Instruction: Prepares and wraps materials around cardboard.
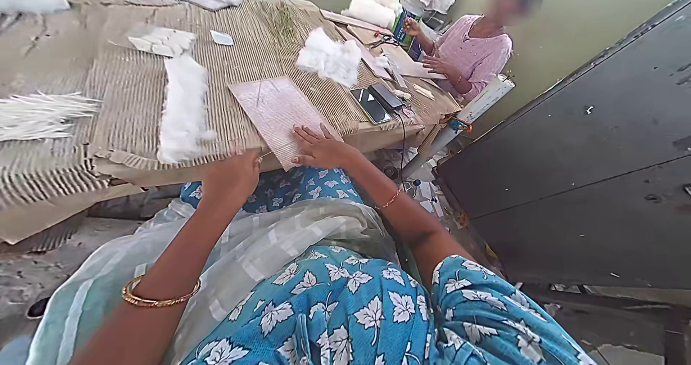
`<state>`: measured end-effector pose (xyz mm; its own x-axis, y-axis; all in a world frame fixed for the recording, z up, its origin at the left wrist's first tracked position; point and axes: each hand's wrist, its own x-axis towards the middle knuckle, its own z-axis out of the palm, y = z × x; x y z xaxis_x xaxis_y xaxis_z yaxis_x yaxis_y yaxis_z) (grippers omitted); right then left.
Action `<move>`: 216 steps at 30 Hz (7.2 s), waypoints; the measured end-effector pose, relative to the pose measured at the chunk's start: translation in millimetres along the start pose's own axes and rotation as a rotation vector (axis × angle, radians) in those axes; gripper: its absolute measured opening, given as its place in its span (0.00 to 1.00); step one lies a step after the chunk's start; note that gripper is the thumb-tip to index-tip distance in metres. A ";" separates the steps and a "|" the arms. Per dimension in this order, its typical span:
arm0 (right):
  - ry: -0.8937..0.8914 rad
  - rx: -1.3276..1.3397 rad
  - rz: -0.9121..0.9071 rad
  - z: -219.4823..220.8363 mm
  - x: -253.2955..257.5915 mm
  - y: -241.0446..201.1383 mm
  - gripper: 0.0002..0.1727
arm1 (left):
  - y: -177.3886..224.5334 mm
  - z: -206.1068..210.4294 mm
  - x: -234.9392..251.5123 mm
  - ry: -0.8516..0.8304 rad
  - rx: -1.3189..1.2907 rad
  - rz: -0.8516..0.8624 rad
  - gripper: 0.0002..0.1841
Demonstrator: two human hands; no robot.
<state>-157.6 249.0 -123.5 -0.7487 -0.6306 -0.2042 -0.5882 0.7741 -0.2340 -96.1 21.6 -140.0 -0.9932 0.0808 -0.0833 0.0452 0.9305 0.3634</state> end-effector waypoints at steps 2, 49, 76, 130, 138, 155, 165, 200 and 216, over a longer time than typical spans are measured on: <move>-0.030 0.028 0.013 -5.6 -10.2 0.3 0.45 | 1.5 -0.8 -3.6 0.002 -0.021 0.003 0.19; 0.549 1.382 0.075 -24.1 68.1 -108.2 0.12 | -72.9 26.3 -53.0 0.288 -1.150 0.112 0.15; 0.390 0.587 -0.066 -94.1 244.9 -176.6 0.08 | -72.4 13.4 -55.4 0.024 -0.900 -0.120 0.17; 0.465 1.261 0.110 4.4 104.1 -96.1 0.06 | -64.3 16.9 14.7 0.531 -1.163 0.070 0.16; 0.458 1.200 0.064 13.2 101.5 -112.0 0.07 | -68.9 16.2 13.7 0.536 -1.239 0.049 0.13; 0.568 1.317 0.080 -1.3 91.0 -85.4 0.07 | -139.8 -53.7 -32.6 0.663 -0.757 -0.060 0.12; 0.508 1.259 0.219 -10.8 63.4 -14.1 0.09 | -143.6 -77.8 -116.3 0.742 -0.483 -0.314 0.13; 0.273 0.608 0.175 -32.6 69.0 52.9 0.11 | 23.4 -4.0 91.2 0.132 -0.472 -0.022 0.13; 0.183 0.646 0.184 -36.9 65.2 59.2 0.12 | 30.1 11.1 97.6 0.250 -0.360 0.130 0.15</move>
<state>-252.5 255.8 -115.6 -0.8915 -0.4292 -0.1450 -0.1893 0.6437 -0.7415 -190.5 61.5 -147.5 -0.9791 0.0589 0.1949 0.1752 0.7312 0.6592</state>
